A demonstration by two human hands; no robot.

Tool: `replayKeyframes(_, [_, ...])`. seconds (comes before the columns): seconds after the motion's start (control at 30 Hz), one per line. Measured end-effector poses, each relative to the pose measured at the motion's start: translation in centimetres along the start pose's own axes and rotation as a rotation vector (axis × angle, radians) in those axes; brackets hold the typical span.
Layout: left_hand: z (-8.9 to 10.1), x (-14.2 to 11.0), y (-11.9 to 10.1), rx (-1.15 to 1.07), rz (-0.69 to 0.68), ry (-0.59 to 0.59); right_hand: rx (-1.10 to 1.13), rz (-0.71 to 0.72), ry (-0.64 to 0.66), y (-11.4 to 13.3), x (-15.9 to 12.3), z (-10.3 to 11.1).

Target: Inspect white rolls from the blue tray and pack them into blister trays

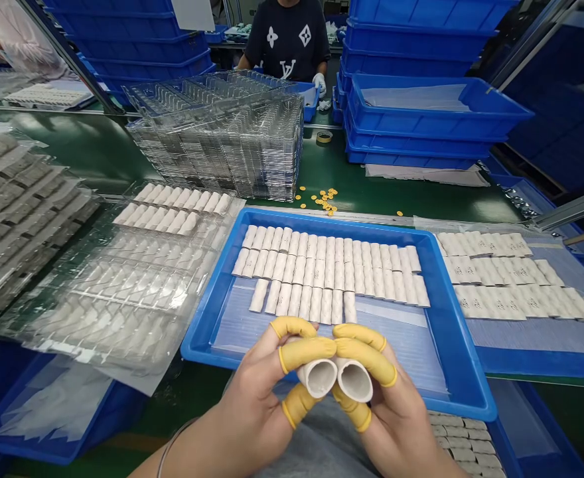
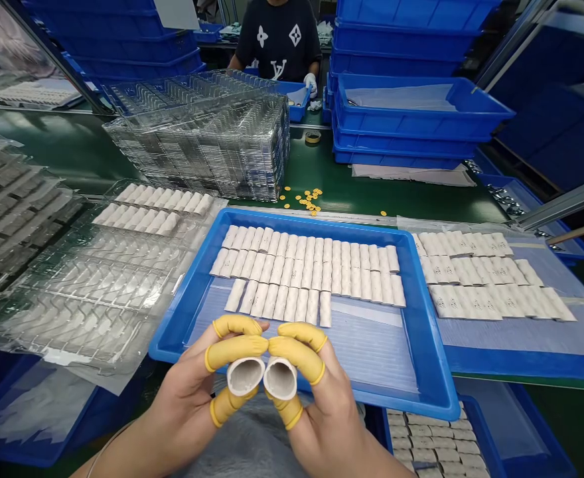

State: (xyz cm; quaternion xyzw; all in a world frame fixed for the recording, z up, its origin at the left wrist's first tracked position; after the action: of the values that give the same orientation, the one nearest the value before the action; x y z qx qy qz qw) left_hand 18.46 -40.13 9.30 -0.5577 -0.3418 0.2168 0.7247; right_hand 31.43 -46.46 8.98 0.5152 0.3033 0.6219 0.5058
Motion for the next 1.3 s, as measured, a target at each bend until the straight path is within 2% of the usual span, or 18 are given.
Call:
replayKeyframes(0.17, [0.4, -0.2, -0.2, 0.125, -0.019, -0.011, -0.043, 0.018, -0.035, -0.5, -0.4, 0.4])
replayKeyframes(0.33, [0.2, -0.1, -0.3, 0.136, -0.027, 0.011, -0.068, 0.059, -0.034, 0.2, -0.1, 0.8])
replayKeyframes(0.5, [0.3, 0.0, -0.6, 0.11, -0.027, -0.007, -0.186, 0.233, 0.087, 2.3, 0.0, 0.2])
replayKeyframes(0.67, [0.7, -0.3, -0.1, 0.057, 0.021, -0.026, -0.259, 0.289, 0.206, 2.1, -0.9, -0.2])
replayKeyframes(0.77, [0.6, -0.4, 0.0, 0.06, 0.022, -0.024, -0.241, 0.24, 0.187, 1.3, -1.3, 0.2])
replayKeyframes(1.03, [0.5, -0.1, -0.5, 0.128, -0.002, -0.018, -0.212, 0.216, -0.017, 1.4, -1.4, 2.0])
replayKeyframes(1.1, [0.4, -0.1, -0.6, 0.135, -0.012, -0.01, -0.259, 0.237, -0.009, 1.8, -1.2, 1.8])
replayKeyframes(1.2, [0.3, -0.1, -0.5, 0.125, -0.019, -0.006, -0.36, 0.31, 0.064, 2.4, -0.9, 1.0])
replayKeyframes(1.3, [0.3, -0.2, -0.3, 0.102, -0.012, 0.001, -0.397, 0.326, 0.123, 2.4, -0.6, 0.4])
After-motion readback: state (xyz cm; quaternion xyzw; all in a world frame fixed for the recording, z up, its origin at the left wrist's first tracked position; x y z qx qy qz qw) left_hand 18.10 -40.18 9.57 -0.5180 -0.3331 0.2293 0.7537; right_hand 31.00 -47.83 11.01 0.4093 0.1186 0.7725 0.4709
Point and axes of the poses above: each hand's wrist, its own x-axis towards the middle knuckle, its own z-axis out of the back of the hand, y = z × x, the point moved 8 cm from there along x, towards the middle knuckle, and after that the axes turned 1 degree about -x, right-handed, at the moved point
